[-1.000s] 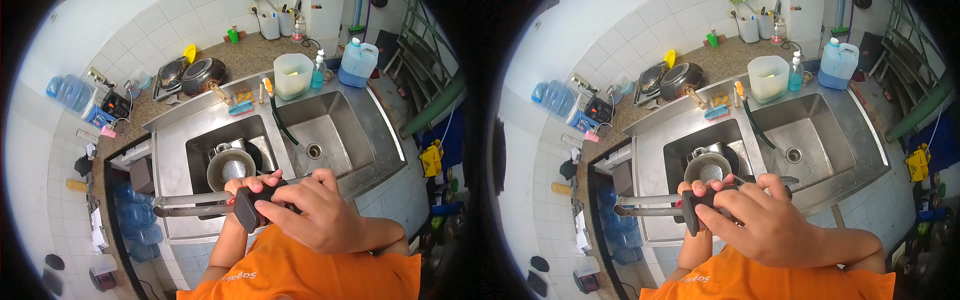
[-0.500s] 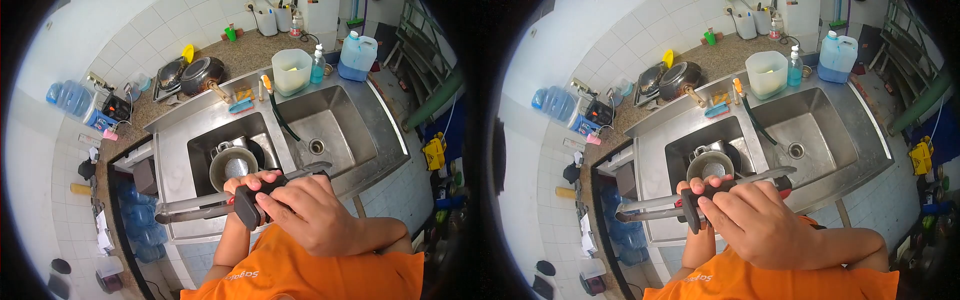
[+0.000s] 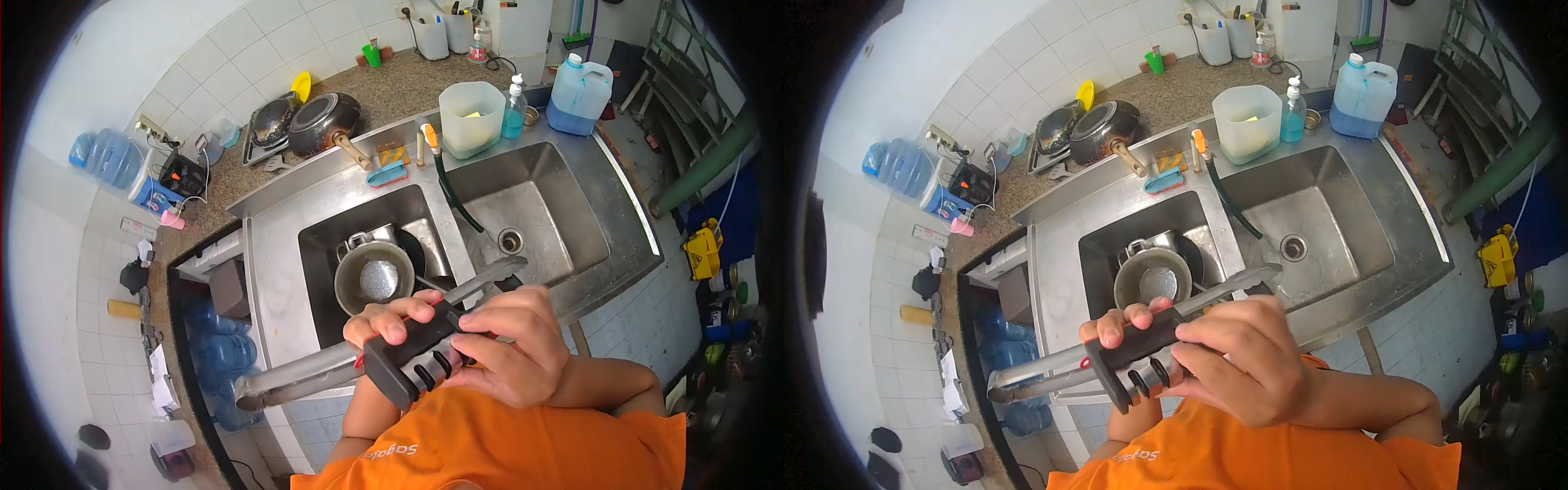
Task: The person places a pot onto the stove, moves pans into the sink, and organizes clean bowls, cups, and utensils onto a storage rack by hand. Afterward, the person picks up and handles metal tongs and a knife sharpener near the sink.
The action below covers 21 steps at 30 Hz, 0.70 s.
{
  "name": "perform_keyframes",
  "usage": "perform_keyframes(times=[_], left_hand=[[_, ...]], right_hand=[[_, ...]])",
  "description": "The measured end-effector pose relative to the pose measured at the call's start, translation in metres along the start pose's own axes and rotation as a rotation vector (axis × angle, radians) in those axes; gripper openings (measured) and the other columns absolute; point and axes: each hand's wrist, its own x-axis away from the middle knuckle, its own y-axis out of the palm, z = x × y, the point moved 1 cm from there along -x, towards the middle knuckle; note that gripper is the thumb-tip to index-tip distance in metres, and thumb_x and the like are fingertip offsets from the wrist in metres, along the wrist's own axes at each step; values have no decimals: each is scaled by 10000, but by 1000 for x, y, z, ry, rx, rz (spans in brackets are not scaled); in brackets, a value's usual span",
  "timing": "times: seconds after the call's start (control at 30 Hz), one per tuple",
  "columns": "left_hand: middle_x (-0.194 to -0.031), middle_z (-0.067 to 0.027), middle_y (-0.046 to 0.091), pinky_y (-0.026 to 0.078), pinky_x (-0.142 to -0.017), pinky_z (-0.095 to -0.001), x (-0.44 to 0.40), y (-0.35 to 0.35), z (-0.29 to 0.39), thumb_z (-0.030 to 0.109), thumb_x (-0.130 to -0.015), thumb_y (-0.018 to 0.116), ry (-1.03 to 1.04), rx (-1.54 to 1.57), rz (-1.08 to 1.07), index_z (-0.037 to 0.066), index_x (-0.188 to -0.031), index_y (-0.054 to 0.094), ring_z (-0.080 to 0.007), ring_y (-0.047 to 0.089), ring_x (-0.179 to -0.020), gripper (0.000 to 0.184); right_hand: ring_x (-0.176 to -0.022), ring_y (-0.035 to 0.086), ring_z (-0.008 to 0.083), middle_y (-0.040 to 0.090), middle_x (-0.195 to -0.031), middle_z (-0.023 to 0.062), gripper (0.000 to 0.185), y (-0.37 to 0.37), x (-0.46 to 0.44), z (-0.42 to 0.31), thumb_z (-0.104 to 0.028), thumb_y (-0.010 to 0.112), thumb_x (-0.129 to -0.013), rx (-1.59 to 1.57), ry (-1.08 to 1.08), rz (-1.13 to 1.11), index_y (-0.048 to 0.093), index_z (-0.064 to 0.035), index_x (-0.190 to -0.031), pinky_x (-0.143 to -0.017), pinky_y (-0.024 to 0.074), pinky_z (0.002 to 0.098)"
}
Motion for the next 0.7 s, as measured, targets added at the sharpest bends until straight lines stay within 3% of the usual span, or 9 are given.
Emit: perform_keyframes(times=[0.1,0.17,0.43,0.47,0.5,0.57,0.6,0.63,0.7], left_hand=[[-1251,-21,680,266,-1217,-610,-7,7,9,222,-987,620,-86,-45,11,161,-1150,669,-330,569,-1295,180],[-1227,-19,697,289,-1202,-605,-11,9,12,211,-992,610,-101,-28,34,163,-1125,691,-335,595,-1264,162],[-1301,-4,654,280,-1200,-603,1,-7,8,285,-1050,494,-166,-74,-22,220,-1213,648,-345,520,-1343,234],[-1357,-175,645,246,-1179,-650,0,-18,-5,305,-1003,605,-94,139,-27,123,-1216,694,-480,495,-1348,294],[-1347,-149,636,285,-1169,-640,3,-18,-7,364,-1025,566,-130,146,7,124,-1165,681,-453,492,-1354,300],[-1336,-91,593,383,-1137,-603,9,-4,-16,296,-974,681,-198,139,236,153,-1172,630,-410,508,-1343,249],[-1323,-55,539,490,-1083,-537,12,9,-18,168,-854,824,-274,-124,397,181,-1196,567,-357,516,-1340,427],[-1367,-58,527,536,-1050,-502,21,6,-16,72,-731,904,-455,-77,599,191,-1264,541,-330,515,-1348,656],[-1401,-108,533,544,-1044,-496,27,9,-23,129,-768,892,-469,-68,710,155,-1350,512,-323,523,-1343,694]], right_hand=[[-878,628,198,679,-1041,47,414,-7,-2,-2,-312,869,-668,160,-44,-63,714,-70,-966,-765,402,362],[-888,616,186,695,-1022,-1,404,-5,2,-1,-370,835,-668,145,-54,-66,723,-108,-955,-777,325,382],[-903,606,203,691,-1017,-9,403,-9,-4,8,-343,851,-643,162,6,-136,709,-102,-934,-816,314,425],[-914,607,205,686,-1016,-7,418,-9,-5,14,-341,860,-636,118,45,-164,704,-99,-939,-816,319,423],[-914,607,205,686,-1016,-7,418,-7,-5,19,-341,860,-636,121,45,-160,704,-99,-939,-816,319,423],[-929,605,209,678,-1006,-5,451,-1,-2,30,-342,872,-624,120,89,-161,696,-94,-956,-821,330,415],[-929,612,211,680,-1003,3,472,0,-2,38,-385,873,-653,131,94,-176,687,-92,-972,-831,336,401],[-929,612,211,680,-1003,3,472,-1,-2,44,-385,873,-653,134,94,-172,687,-92,-972,-831,336,401],[-942,619,210,695,-1018,19,494,-4,-2,53,-446,864,-687,69,153,-265,686,-88,-977,-850,338,400]])
